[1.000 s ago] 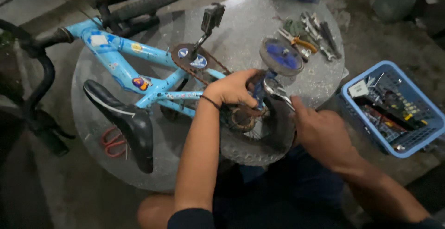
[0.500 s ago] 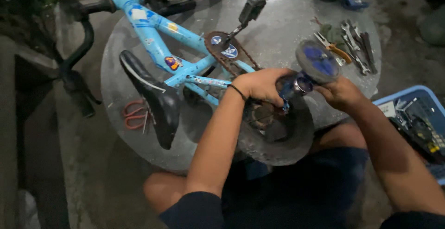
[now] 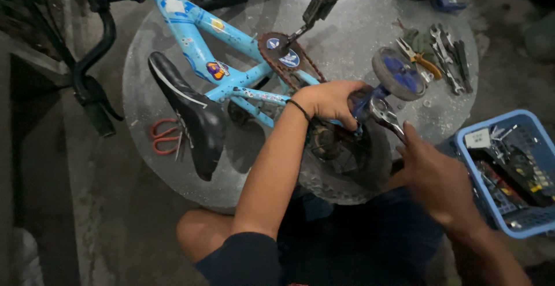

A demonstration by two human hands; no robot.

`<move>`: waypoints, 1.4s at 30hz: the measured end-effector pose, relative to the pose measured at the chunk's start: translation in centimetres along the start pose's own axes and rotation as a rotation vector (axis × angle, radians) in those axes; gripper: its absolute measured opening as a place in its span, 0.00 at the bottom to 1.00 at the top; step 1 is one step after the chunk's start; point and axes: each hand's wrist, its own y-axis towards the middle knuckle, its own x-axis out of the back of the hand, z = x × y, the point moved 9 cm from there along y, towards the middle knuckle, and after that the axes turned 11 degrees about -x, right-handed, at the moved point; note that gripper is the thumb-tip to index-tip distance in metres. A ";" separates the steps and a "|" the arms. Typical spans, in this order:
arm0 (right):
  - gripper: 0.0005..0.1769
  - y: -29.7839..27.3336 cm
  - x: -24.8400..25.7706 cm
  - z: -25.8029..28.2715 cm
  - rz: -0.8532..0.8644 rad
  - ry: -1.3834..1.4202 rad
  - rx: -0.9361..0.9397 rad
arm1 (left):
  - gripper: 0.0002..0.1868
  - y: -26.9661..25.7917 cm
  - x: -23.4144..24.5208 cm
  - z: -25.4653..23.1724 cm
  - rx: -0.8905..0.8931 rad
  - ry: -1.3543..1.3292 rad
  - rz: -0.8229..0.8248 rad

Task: The person attaches training wheels to a light blue bicycle using a ratchet wrench. They position the wheels, insert bolts, and tighten them to secure the wheels to the frame.

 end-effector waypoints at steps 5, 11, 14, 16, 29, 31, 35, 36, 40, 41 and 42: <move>0.22 -0.6 1.0 0.4 -0.041 0.035 0.104 | 0.53 0.1 -0.5 0.4 0.014 0.008 0.015; 0.17 6.9 -2.7 -3.3 0.087 0.195 0.276 | 0.52 -0.3 -0.8 0.1 0.005 -0.085 0.029; 0.11 10.9 -6.5 -5.9 0.154 0.165 0.341 | 0.51 -0.5 -0.9 0.4 0.036 -0.059 0.035; 0.12 12.1 -7.6 -6.5 0.143 0.212 0.420 | 0.51 -0.5 -0.6 0.4 0.033 -0.093 0.031; 0.24 14.2 -8.6 -9.8 0.224 0.306 0.194 | 0.50 -0.5 -0.7 -0.2 -0.028 -0.103 0.025; 0.26 14.9 -8.8 -10.4 0.262 0.445 0.149 | 0.50 -0.5 -0.7 -0.4 -0.043 -0.106 0.019; 0.22 15.8 -8.8 -10.3 0.274 0.542 0.203 | 0.49 -0.4 -0.6 -0.5 -0.068 -0.065 0.008; 0.22 15.6 -8.6 -10.3 0.255 0.539 0.225 | 0.49 -0.5 -0.6 -0.5 -0.070 -0.049 0.006; 0.21 14.2 -8.7 -13.2 0.203 0.142 -0.032 | 0.49 -0.4 -1.1 -0.1 -0.052 -0.217 0.024; 0.23 13.3 -7.9 -12.9 0.163 0.094 -0.006 | 0.49 -0.2 -1.2 -0.1 -0.071 -0.223 0.023; 0.25 12.3 -7.0 -12.4 0.123 0.047 0.020 | 0.49 -0.1 -1.3 -0.2 -0.091 -0.229 0.023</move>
